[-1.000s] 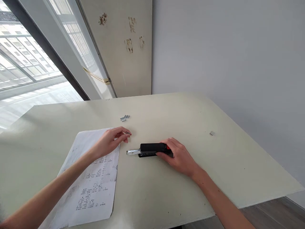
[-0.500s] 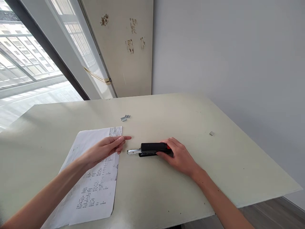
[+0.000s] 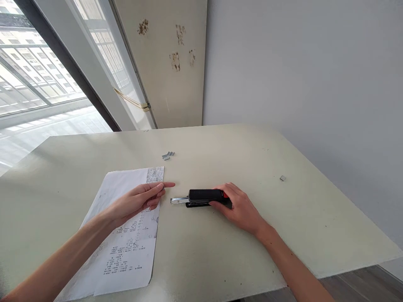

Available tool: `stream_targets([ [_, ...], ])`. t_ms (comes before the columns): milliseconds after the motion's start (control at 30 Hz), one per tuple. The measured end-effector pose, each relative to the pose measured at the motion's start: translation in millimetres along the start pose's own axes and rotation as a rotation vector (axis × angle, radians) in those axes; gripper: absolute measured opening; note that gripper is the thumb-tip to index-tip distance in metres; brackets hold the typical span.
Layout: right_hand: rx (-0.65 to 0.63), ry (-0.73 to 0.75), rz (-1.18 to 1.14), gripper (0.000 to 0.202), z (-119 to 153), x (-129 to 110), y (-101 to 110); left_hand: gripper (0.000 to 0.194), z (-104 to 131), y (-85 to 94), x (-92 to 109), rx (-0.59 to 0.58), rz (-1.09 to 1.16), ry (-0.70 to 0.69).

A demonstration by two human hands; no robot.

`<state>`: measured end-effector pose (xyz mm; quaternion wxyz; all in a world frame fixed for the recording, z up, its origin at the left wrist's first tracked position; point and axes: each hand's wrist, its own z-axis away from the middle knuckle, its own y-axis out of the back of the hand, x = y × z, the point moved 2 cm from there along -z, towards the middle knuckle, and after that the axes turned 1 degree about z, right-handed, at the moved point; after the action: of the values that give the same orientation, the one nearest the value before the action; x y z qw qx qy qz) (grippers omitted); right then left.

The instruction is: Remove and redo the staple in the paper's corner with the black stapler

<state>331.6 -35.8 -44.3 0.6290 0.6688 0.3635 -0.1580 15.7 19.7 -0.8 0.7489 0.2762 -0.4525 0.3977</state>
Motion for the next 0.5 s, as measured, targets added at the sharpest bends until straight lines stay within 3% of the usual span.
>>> stream_targets([
  [133, 0.0, -0.014, 0.004, 0.027, 1, 1, 0, 0.068, 0, 0.3, -2, 0.021, -0.065, -0.013],
  [300, 0.009, -0.007, 0.011, 0.027, 2, 2, -1, 0.051, 1, -1.0, -4, 0.125, -0.347, -0.144],
  [500, 0.007, 0.001, 0.01, 0.028, 1, 1, -1, 0.03, 10, -15.4, -3, 0.268, -0.546, -0.266],
])
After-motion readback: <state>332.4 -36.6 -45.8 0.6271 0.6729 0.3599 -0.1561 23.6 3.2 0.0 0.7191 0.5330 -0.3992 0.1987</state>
